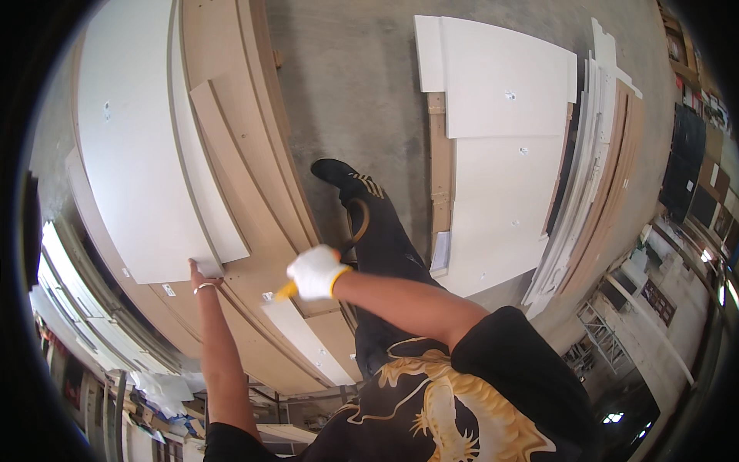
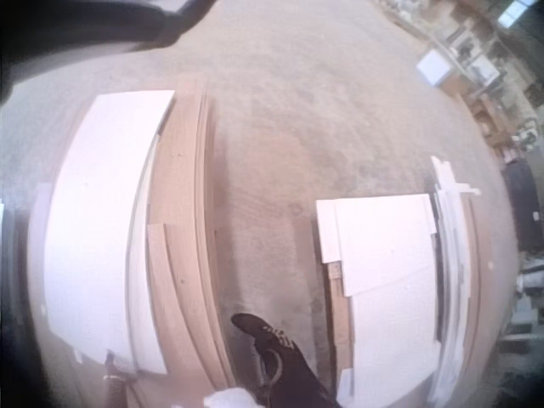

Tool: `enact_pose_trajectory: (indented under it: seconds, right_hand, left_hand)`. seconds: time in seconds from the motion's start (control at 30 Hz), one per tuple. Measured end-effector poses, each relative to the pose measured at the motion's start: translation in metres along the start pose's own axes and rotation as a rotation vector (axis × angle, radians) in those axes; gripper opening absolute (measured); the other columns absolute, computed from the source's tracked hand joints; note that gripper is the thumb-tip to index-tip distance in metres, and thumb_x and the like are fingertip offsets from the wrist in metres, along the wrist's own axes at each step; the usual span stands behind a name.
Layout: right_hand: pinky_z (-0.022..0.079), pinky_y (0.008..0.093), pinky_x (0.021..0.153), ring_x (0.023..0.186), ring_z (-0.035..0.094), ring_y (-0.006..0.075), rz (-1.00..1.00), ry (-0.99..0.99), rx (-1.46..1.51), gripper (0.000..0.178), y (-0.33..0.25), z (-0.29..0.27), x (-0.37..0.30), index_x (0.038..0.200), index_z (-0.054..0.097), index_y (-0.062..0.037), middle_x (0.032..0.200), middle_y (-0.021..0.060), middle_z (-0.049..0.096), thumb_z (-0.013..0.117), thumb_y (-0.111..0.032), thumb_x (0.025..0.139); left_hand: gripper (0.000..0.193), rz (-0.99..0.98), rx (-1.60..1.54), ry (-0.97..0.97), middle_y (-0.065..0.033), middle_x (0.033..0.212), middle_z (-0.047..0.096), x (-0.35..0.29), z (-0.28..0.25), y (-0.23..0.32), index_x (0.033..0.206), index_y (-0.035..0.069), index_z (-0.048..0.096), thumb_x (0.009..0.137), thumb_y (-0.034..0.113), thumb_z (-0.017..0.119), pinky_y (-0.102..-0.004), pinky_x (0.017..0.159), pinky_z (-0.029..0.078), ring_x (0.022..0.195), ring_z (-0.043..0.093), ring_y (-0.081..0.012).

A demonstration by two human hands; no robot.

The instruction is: The person repeatedly picks up white panels from a stack, wipes their surfaces with a cloth, and places them back down. They also use a scraper tool on the panels.

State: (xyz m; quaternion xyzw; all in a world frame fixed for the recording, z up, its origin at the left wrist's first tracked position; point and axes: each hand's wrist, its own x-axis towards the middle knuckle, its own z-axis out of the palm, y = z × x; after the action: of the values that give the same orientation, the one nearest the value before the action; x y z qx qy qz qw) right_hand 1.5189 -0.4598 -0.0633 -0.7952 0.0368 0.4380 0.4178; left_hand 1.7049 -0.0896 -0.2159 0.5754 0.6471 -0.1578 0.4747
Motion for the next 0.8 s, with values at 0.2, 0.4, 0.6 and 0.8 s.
enact_pose_trajectory:
  seconds: [0.2,0.4,0.6,0.8]
  right_hand:
    - [0.054,0.0477,0.064,0.075,0.072,0.0326,0.291,0.725,0.253,0.019,0.030,0.046,-0.004,0.094,0.071,-0.0137,0.086,0.0117,0.073,0.072,-0.027,0.080]
    - [0.054,0.0469,0.069,0.079,0.073,0.0313,0.278,0.471,0.254,0.019,0.019,0.067,-0.038,0.094,0.073,-0.0171,0.083,0.0097,0.073,0.073,-0.027,0.079]
    - [0.049,0.0509,0.076,0.083,0.073,0.0327,0.246,0.590,0.353,0.019,0.013,0.118,-0.083,0.095,0.073,-0.0162,0.089,0.0101,0.075,0.073,-0.028,0.080]
    - [0.053,0.0503,0.070,0.083,0.073,0.0348,0.030,0.495,0.191,0.019,0.033,0.107,-0.140,0.097,0.072,-0.0171,0.086,0.0128,0.074,0.068,-0.025,0.079]
  left_hand:
    - [0.065,0.013,-0.083,-0.290,-0.0055,0.140,0.062,0.002,-0.024,0.001,0.138,0.015,0.059,0.089,0.055,0.076,-0.0517,0.109,0.049,0.127,0.058,-0.0312]
    - [0.060,0.142,-0.088,-0.301,-0.0071,0.137,0.064,-0.088,-0.062,0.001,0.135,0.013,0.060,0.091,0.051,0.076,-0.0522,0.102,0.054,0.123,0.061,-0.0307]
    - [0.057,0.185,-0.062,-0.166,-0.0078,0.131,0.066,-0.157,-0.120,-0.024,0.131,0.015,0.062,0.090,0.053,0.075,-0.0558,0.095,0.058,0.117,0.064,-0.0324]
    - [0.047,0.145,-0.278,-0.214,-0.0069,0.132,0.068,-0.209,-0.198,-0.071,0.132,0.014,0.062,0.097,0.046,0.069,-0.0570,0.101,0.055,0.117,0.066,-0.0324]
